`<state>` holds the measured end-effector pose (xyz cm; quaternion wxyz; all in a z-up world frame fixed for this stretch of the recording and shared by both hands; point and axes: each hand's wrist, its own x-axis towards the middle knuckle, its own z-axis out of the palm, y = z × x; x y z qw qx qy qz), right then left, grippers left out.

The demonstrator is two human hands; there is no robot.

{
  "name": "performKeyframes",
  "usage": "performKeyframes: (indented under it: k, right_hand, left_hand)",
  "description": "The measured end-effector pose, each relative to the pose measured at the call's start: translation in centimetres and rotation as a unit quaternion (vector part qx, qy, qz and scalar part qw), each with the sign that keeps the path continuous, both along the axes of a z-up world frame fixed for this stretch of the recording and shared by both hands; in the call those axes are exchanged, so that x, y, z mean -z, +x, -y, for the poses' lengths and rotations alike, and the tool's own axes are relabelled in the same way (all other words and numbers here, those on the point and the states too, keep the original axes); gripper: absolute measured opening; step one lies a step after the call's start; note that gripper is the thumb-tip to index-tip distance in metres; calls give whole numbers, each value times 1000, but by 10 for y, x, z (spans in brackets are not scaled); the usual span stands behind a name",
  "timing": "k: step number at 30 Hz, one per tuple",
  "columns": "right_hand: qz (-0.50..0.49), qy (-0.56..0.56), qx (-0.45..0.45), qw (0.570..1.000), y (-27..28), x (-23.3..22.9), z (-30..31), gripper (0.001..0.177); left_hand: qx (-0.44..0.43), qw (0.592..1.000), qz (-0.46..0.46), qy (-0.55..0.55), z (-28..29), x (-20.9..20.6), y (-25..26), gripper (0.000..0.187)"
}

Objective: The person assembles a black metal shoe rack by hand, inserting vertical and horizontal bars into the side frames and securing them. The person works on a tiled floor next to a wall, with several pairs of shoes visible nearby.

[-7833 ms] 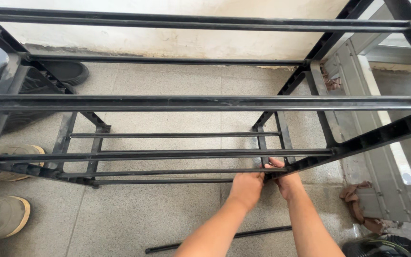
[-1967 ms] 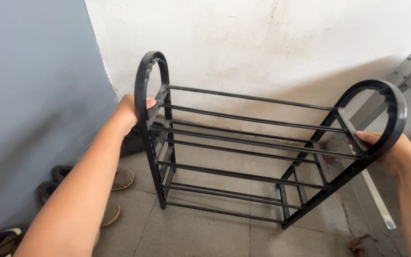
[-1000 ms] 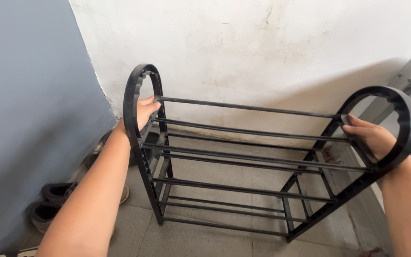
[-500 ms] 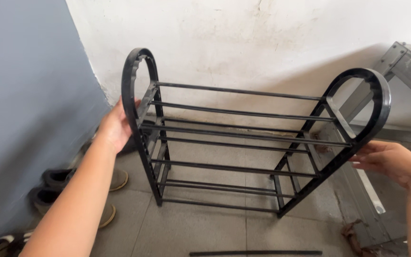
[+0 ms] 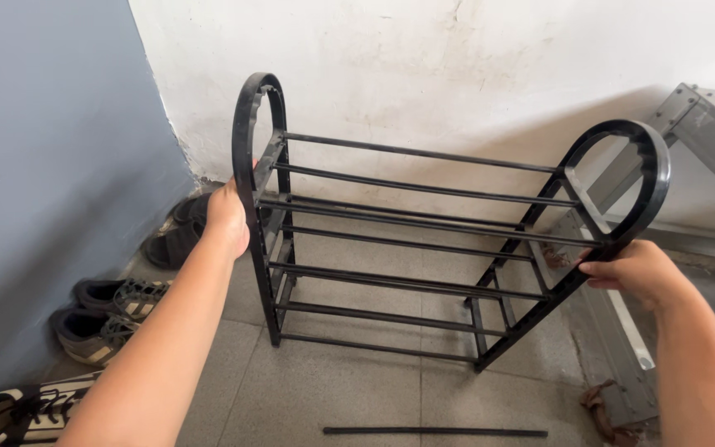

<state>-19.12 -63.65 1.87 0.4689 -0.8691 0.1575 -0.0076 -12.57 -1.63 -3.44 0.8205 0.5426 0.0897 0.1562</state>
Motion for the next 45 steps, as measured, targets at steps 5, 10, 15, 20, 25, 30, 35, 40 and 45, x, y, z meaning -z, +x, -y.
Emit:
performKeyframes:
  k: [5,10,15,20,25,30,35,40,45]
  right_hand:
    - [-29,6,31,999,-13,16,-5,45]
    - [-65,60,6,996,-27,73,-6,65]
    - [-61,82,13,995,-23,106,-3,50]
    - [-34,76,50,995,-12,113,-5,40]
    - [-55,87,22,994,-9,109,7,37]
    - [-45,147,68,986,15,112,19,40]
    - [1,289,32,957,60,126,22,46]
    - [10,283,15,959,77,157,43,44]
    - [88,186,132,970,49,248,60,30]
  left_hand:
    - [22,988,98,-120,-20,48,14,55]
    - [54,994,-81,-46,-30,121,-8,62]
    - [112,987,-117,-9,-21,141,-14,57]
    - [97,986,-129,30,-17,137,-13,50]
    - [116,983,-138,33,-25,134,-10,39]
    - [122,982,-139,39,-31,134,7,34]
    - [111,983,-143,-10,-10,111,16,42]
    - [108,984,-139,14,-5,127,24,44]
    - [-39,993,-87,-66,-14,247,54,28]
